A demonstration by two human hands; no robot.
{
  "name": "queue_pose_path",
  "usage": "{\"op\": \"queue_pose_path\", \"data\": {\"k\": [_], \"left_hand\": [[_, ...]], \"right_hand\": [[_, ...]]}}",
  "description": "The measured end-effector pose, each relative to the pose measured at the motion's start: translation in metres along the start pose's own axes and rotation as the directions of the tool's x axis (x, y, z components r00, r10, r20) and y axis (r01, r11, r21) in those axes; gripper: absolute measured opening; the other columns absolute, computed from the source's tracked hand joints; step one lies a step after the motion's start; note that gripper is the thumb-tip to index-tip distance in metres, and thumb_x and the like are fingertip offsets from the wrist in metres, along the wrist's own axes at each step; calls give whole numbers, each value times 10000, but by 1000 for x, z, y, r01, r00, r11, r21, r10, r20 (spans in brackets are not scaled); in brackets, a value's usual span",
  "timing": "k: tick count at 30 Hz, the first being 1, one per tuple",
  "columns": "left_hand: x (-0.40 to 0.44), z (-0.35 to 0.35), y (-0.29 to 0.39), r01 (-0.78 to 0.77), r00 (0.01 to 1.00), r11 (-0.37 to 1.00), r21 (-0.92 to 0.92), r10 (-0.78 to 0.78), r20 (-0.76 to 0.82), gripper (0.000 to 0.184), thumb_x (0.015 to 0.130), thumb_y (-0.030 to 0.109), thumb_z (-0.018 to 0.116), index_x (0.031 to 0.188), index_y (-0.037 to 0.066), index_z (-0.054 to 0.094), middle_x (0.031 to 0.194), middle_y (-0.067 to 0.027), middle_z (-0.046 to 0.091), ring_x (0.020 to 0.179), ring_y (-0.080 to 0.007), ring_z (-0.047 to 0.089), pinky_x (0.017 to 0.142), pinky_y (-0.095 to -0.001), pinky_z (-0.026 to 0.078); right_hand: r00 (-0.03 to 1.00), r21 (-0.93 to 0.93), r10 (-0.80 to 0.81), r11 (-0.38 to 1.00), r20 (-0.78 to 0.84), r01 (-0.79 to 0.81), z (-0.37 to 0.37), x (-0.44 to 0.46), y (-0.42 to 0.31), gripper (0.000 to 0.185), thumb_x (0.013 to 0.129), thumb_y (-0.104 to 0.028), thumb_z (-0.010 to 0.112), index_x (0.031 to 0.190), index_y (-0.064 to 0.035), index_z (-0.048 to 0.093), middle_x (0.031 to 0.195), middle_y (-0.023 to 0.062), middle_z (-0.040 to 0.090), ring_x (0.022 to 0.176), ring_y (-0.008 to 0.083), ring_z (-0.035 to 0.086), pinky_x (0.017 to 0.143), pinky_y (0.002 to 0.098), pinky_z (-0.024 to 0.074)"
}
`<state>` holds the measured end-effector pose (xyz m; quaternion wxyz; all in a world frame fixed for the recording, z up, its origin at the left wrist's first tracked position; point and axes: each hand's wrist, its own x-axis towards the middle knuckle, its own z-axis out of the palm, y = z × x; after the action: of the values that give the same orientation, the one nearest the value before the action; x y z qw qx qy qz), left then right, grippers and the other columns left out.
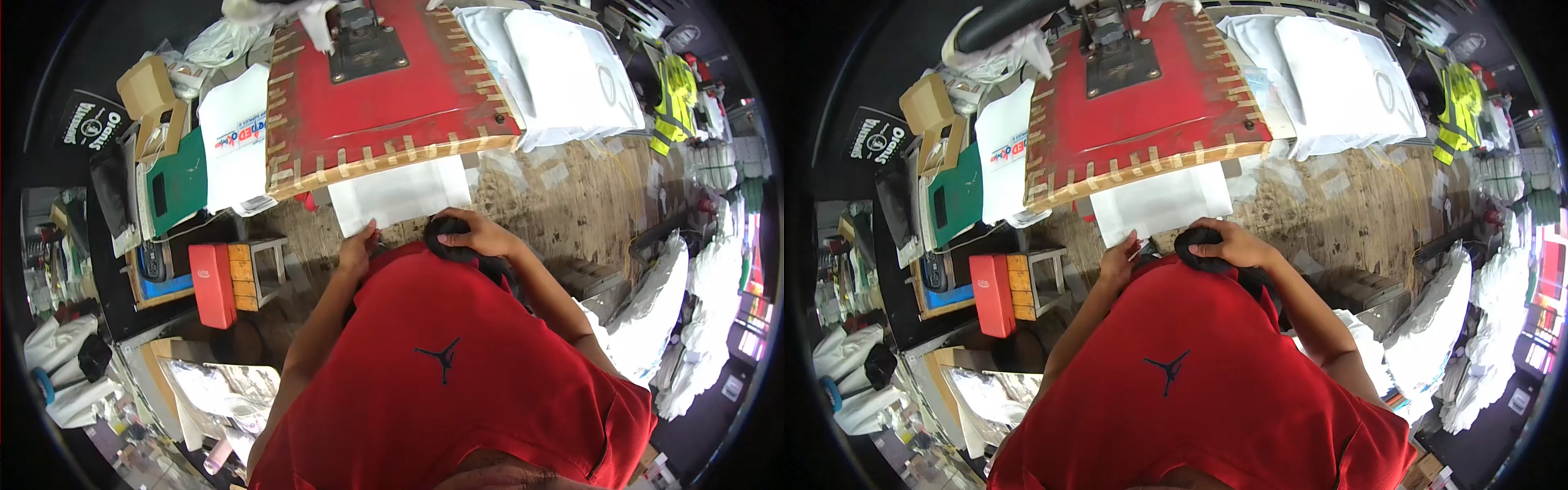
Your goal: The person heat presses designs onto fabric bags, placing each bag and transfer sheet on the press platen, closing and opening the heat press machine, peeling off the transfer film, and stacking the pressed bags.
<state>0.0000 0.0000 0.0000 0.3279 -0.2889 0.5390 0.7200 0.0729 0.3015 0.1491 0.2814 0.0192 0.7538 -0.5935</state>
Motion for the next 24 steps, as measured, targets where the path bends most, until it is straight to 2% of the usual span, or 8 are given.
{"op": "queue_pose_path", "data": {"k": [5, 12, 15, 18, 20, 21, 23, 24], "left_hand": [[-12, 7, -13, 40, 999, 999, 1, -40, 18, 252, 890, 329, 772, 961, 108, 673, 860, 5, 666, 766, -112, 602, 661, -283, 467], [-14, -20, -7, -118, 992, 989, -87, 113, -58, 192, 892, 267, 766, 870, 112, 654, 808, 41, 605, 747, -81, 547, 655, -255, 447], [-23, -29, 11, -146, 984, 987, 61, 151, -89, 149, 895, 238, 760, 910, 106, 692, 808, 46, 601, 741, -62, 524, 642, -243, 429], [-21, -40, 11, -256, 958, 949, 186, 275, -84, 263, 951, 296, 682, 1085, 74, 726, 876, 16, 645, 795, -105, 563, 723, -264, 456], [13, -79, -32, -581, 792, 644, 498, 588, 164, 379, 1008, 346, 545, 1206, 49, 674, 1078, -94, 695, 965, -185, 656, 851, -342, 527], [-16, -63, 2, -321, 847, 332, 887, 520, 112, 411, 1014, 378, 525, 1199, 43, 676, 1132, -125, 698, 1005, -208, 667, 890, -368, 532], [2, -65, -19, -313, 866, 697, 645, 489, -108, 507, 909, 482, 656, 1134, 30, 703, 1130, -172, 698, 969, -285, 693, 877, -373, 546], [7, -67, -27, -535, 650, 386, 751, 756, 75, 484, 880, 468, 692, 1085, 30, 718, 1040, -173, 718, 903, -285, 695, 836, -385, 550]], "right_hand": [[889, -269, -367, 917, -273, 296, 9, 25, -2, 481, 819, -88, 774, 1267, -90, 601, 1261, 139, 610, 1192, 326, 584, 1017, 378, 470], [749, -776, -521, 631, -410, 15, -41, 123, 54, 463, 776, -137, 750, 1221, -152, 624, 1279, 104, 573, 1077, 375, 593, 991, 511, 458], [603, -946, -735, 174, -309, -273, -50, 171, 45, 429, 840, -229, 681, 1258, -157, 620, 1239, 174, 593, 1162, 398, 556, 944, 554, 459], [32, -908, -986, -165, 166, -386, -6, 194, -48, 410, 899, -245, 612, 1275, -82, 613, 1186, 195, 646, 1105, 407, 577, 962, 582, 419], [359, -936, -927, 219, -111, 276, 21, 253, -14, 389, 883, -234, 622, 1235, -69, 639, 1154, 187, 665, 1113, 404, 584, 966, 552, 429], [414, -918, -894, 300, -174, 261, 26, 317, 45, 362, 863, -215, 643, 1175, -32, 663, 1105, 214, 678, 1088, 416, 604, 972, 533, 439], [713, -975, -694, 208, -96, 71, 36, 370, 69, 369, 841, -129, 648, 1195, -27, 652, 1072, 236, 684, 1016, 417, 643, 899, 514, 484], [765, -947, -637, 296, -100, 123, 51, 356, 26, 401, 833, -109, 652, 1228, -46, 635, 1076, 236, 689, 983, 418, 656, 858, 516, 499]]}}
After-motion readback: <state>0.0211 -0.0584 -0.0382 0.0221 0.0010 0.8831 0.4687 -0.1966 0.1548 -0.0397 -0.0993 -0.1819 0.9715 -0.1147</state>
